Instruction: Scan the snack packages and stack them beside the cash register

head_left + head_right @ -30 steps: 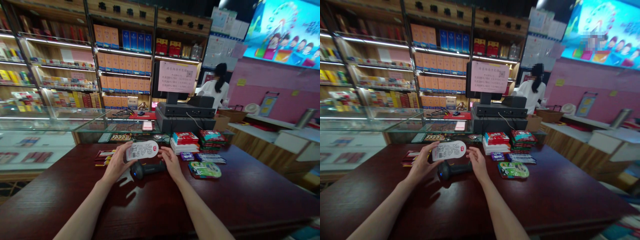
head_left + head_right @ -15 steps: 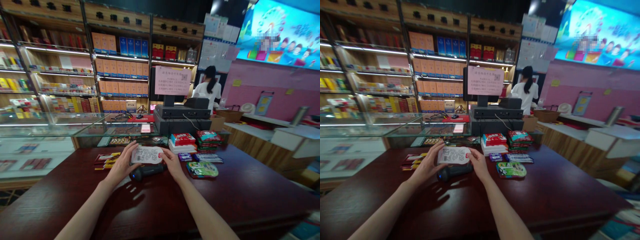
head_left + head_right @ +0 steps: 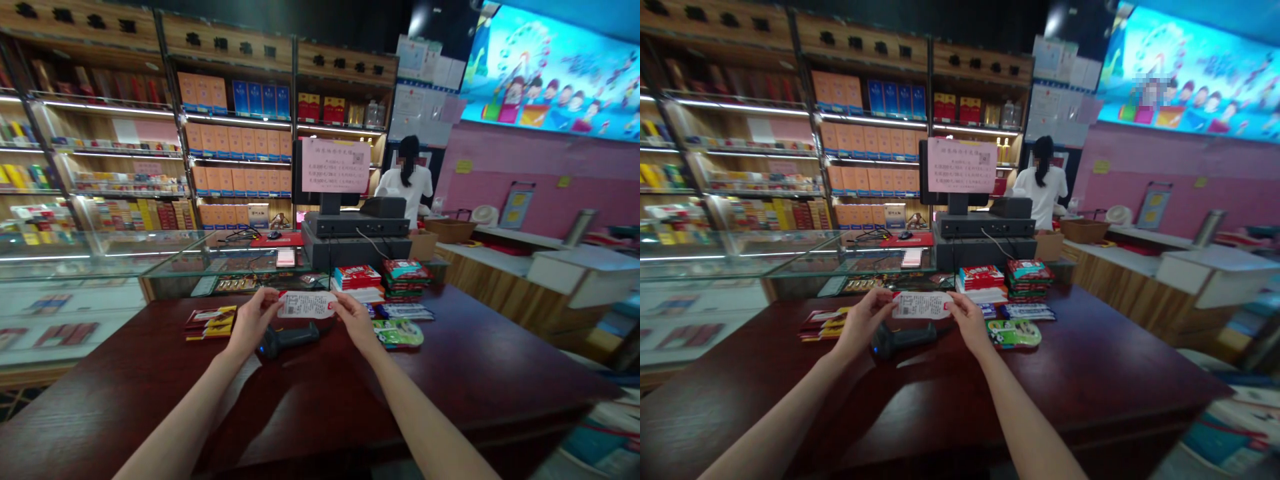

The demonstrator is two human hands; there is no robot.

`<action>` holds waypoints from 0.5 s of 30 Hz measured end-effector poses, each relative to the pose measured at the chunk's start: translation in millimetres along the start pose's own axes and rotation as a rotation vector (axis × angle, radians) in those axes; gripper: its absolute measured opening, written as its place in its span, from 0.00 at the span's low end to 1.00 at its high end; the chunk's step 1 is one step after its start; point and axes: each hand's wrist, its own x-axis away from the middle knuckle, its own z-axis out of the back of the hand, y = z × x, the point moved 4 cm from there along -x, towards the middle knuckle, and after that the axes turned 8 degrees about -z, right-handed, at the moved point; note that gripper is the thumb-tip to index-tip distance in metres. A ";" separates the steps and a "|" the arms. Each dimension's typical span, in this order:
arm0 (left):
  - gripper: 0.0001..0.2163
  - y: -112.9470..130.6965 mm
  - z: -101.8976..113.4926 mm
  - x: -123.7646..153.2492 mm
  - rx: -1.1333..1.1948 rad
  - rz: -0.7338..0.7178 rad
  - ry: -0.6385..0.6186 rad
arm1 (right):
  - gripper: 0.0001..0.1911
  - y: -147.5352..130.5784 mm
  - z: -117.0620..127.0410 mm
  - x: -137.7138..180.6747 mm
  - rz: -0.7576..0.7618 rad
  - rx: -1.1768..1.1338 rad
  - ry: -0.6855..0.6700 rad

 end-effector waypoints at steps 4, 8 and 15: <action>0.08 7.7 -22.1 -1.5 -0.044 -0.053 -0.018 | 0.23 4.2 26.1 1.9 -0.032 0.002 0.063; 0.06 17.9 -47.8 -4.2 -0.079 -0.126 -0.039 | 0.22 9.0 54.4 4.4 -0.033 -0.004 0.121; 0.04 37.9 -92.3 -7.1 -0.225 -0.248 -0.086 | 0.20 10.8 109.0 10.7 -0.032 0.086 0.209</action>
